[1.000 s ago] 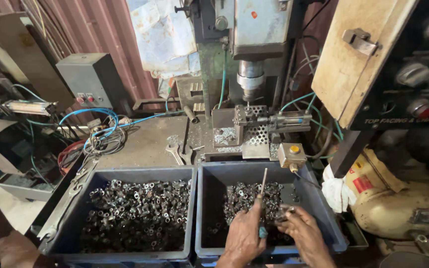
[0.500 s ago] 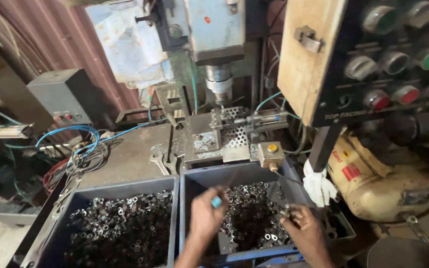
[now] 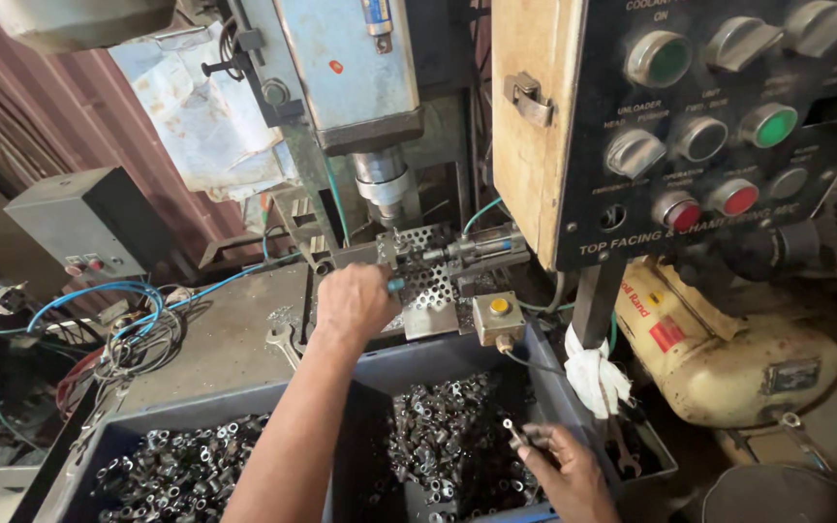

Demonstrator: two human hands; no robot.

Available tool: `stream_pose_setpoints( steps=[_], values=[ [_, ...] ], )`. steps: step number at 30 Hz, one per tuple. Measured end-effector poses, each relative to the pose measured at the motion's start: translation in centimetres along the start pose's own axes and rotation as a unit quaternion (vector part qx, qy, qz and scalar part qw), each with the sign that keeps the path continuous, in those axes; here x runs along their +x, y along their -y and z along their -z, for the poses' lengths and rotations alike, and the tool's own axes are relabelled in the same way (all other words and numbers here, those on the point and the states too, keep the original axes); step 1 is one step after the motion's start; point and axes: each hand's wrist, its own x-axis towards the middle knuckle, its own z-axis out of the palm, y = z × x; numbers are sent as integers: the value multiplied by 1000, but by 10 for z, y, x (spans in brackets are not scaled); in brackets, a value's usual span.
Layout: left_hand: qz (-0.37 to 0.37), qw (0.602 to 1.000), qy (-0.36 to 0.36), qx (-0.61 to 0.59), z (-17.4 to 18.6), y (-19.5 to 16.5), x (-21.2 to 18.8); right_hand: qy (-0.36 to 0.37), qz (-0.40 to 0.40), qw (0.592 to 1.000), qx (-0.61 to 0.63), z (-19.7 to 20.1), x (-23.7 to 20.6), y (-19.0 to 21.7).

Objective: The person repeatedly picks small metal parts from a bin, places them into a drill press fixture, and removes them after processing. The person uses a thin metal rod to assist in handling the parts. The processed parts are returned to the bin.

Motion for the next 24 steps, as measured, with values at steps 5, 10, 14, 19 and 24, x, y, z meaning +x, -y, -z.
stream_pose_setpoints(
  steps=[5,10,14,19,24],
  values=[
    [-15,996,50,76,-16,-7,13,25,23,999,15,2,0,-1],
    [25,999,30,-8,-50,7,13,28,8,999,42,6,0,-21],
    [70,969,89,-222,-86,20,-19,25,28,999,-4,13,17,-40],
    [35,944,-9,-328,-101,30,-126,46,33,998,1,18,40,-47],
    [171,937,56,-300,-59,86,-210,-18,72,997,-36,8,42,-41]
  ],
)
